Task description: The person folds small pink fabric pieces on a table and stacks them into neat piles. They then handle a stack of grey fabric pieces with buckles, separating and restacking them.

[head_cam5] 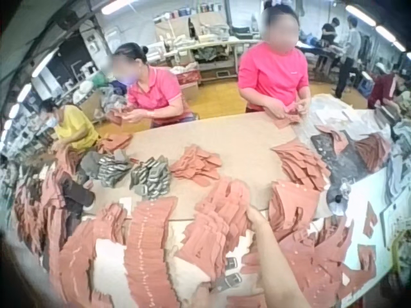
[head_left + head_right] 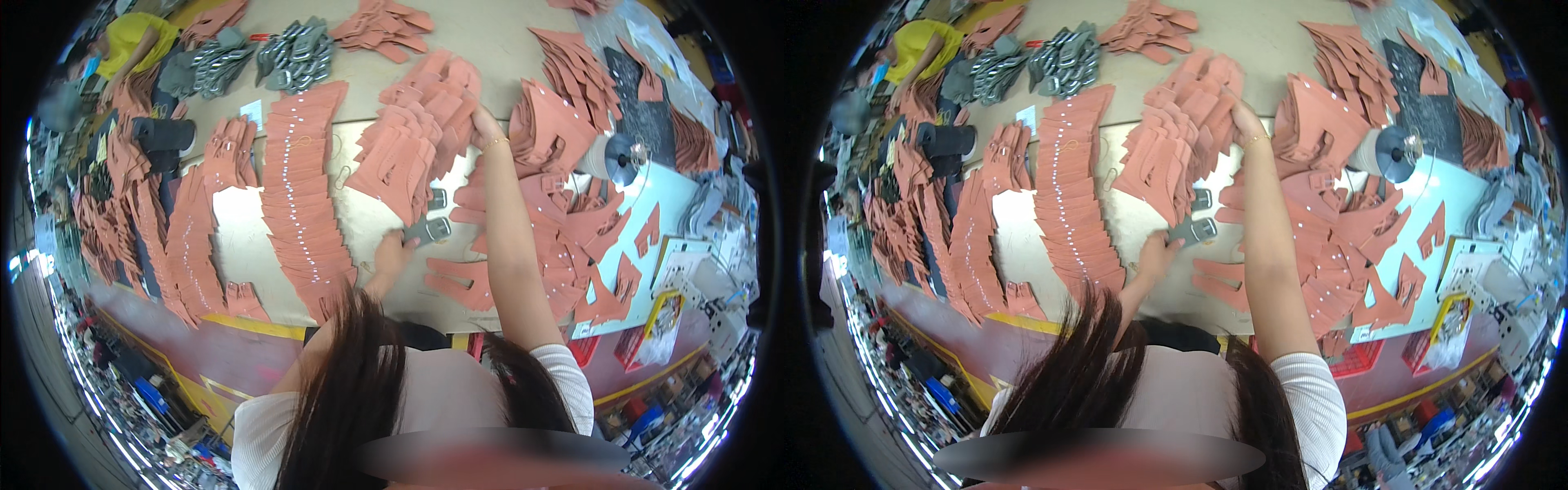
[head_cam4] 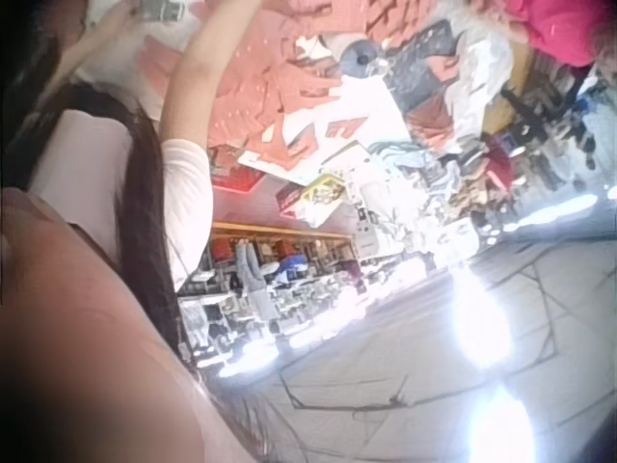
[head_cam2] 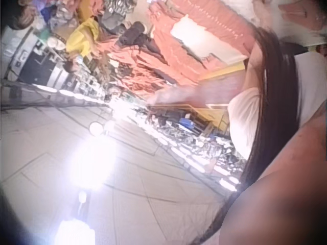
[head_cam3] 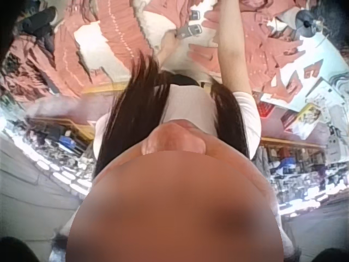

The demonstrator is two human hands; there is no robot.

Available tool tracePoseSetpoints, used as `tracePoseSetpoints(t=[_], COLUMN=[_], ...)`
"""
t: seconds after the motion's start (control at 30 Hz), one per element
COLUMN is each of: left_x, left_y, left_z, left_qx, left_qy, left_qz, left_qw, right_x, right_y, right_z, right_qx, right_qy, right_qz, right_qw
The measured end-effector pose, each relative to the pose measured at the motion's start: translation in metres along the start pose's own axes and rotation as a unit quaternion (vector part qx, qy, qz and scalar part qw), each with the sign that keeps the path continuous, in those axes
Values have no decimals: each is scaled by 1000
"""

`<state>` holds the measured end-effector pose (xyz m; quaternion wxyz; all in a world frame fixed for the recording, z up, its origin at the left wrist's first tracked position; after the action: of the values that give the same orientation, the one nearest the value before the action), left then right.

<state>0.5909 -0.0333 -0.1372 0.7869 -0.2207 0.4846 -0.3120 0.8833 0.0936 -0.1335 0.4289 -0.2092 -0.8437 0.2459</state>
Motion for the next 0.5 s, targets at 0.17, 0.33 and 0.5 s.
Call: tracePoseSetpoints(t=[0.17, 0.33, 0.5], left_x=[20, -35, -68], left_y=[-52, -40, 45], left_z=[-29, -13, 74], left_qx=[-12, 83, 109], left_qy=[42, -76, -168], left_qz=[-279, 14, 264], left_qw=[959, 994, 944], right_x=[-2, -2, 1], right_y=[0, 0, -6], right_z=[-1, -1, -2], right_qx=[-5, -22, 24], right_qy=[-12, -17, -4], right_qz=[-1, 11, 5], right_qw=[1000, 1000, 1000])
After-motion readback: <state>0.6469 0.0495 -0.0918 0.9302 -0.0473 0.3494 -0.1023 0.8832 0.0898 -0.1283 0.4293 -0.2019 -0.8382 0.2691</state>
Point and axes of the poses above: each hand's wrist, its own y-axis towards the middle knuckle, its own x-axis out of the palm, z = x × y, the point moved 4 cm from there along y, towards the middle knuckle, and after that the axes turned 7 degrees about y, right-handed, at the moved point
